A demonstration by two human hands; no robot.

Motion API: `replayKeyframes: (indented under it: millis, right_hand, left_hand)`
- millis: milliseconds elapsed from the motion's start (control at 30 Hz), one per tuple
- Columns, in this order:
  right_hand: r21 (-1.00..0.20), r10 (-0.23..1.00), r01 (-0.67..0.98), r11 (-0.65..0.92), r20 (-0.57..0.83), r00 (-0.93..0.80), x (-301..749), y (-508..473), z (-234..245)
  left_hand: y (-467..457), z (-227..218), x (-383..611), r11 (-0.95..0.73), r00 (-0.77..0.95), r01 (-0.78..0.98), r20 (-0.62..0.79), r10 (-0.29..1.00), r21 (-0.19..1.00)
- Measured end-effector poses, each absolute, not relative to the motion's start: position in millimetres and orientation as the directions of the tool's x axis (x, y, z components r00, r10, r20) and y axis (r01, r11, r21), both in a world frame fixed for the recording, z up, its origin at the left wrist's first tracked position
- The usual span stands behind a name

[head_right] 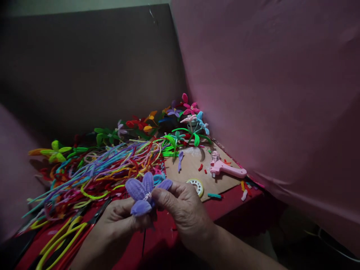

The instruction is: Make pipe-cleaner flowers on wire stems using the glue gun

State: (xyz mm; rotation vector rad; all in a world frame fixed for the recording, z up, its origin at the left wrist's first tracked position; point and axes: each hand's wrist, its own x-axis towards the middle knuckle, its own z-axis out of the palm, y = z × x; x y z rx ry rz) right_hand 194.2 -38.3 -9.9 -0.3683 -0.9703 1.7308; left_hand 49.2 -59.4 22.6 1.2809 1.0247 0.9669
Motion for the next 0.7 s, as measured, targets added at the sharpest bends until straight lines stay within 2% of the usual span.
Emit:
replayKeyframes:
  millis: [133, 333, 700]
  right_hand:
    - [-0.728, 0.893, -0.678, -0.097, 0.237, -0.382, 193.5, -39.8, -6.1]
    - [-0.738, 0.901, -0.667, -0.103, 0.214, -0.376, 190.6, -42.5, -3.6]
    - [-0.817, 0.890, -0.576, -0.014, 0.252, -0.379, 188.0, -35.4, -8.6]
  left_hand:
    - [-52.8, 18.0, 48.7, 0.163, 0.285, -0.133, -0.120, 0.951, 0.978]
    - [-51.4, 13.5, 46.6, 0.178, 0.327, -0.162, -0.118, 0.938, 0.971]
    - [-44.1, 8.8, 48.4, 0.231, 0.262, -0.205, -0.174, 0.949, 0.951]
